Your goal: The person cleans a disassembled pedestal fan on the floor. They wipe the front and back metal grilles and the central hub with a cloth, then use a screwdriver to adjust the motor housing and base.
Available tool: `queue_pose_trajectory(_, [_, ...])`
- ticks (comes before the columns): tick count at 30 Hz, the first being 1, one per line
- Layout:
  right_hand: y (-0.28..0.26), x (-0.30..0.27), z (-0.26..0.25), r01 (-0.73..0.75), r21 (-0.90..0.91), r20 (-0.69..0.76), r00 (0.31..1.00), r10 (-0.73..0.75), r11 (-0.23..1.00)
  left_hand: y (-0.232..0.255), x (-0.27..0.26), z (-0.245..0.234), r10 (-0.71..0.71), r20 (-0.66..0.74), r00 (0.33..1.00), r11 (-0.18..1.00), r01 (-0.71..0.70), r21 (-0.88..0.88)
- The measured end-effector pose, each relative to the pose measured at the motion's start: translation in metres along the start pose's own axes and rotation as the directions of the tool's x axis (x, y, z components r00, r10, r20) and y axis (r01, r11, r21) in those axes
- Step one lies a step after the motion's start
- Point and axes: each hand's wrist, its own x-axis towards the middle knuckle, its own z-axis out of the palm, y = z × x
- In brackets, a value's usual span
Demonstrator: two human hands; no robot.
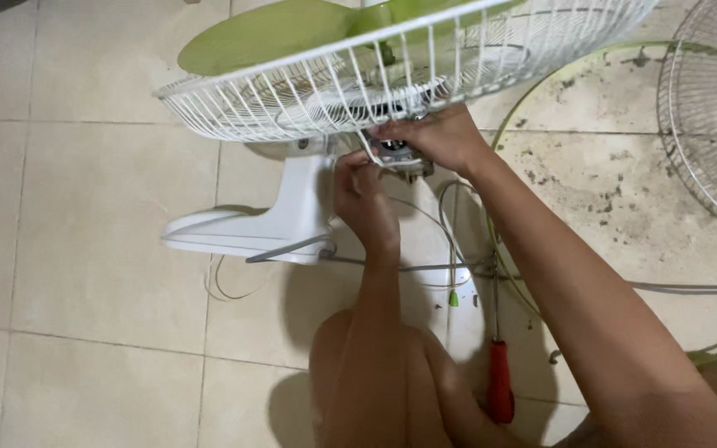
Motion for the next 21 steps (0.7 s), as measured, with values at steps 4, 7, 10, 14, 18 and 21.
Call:
queue_pose_trajectory(4, [-0.035,-0.036,0.002,0.029,0.004,-0.07,0.997,-0.028,1.0,0.05,-0.015,-0.003,-0.059,0.015,0.998,0.998,0.06,-0.037])
queue_pose_trajectory(7, [-0.047,-0.055,0.003,0.171,-0.097,-0.126,0.975,-0.183,0.98,0.084,-0.029,-0.01,-0.121,0.031,0.992,0.993,0.121,-0.005])
queue_pose_trajectory(10, [-0.06,-0.07,0.002,0.155,-0.223,-0.132,0.973,-0.188,0.962,0.115,-0.04,-0.017,-0.184,0.076,0.98,0.983,0.185,-0.005])
queue_pose_trajectory(14, [-0.094,-0.095,-0.005,-0.005,-0.366,-0.065,0.998,-0.02,0.931,0.16,-0.047,-0.021,-0.175,0.161,0.971,0.984,0.178,-0.006])
queue_pose_trajectory(18, [-0.124,-0.122,-0.011,-0.062,-0.378,-0.063,0.997,0.041,0.924,0.203,-0.052,-0.016,-0.218,0.193,0.957,0.976,0.217,0.029])
queue_pose_trajectory(21, [-0.131,-0.136,-0.014,-0.031,-0.344,-0.062,0.998,0.01,0.939,0.227,-0.056,-0.014,-0.256,0.227,0.94,0.965,0.261,0.008])
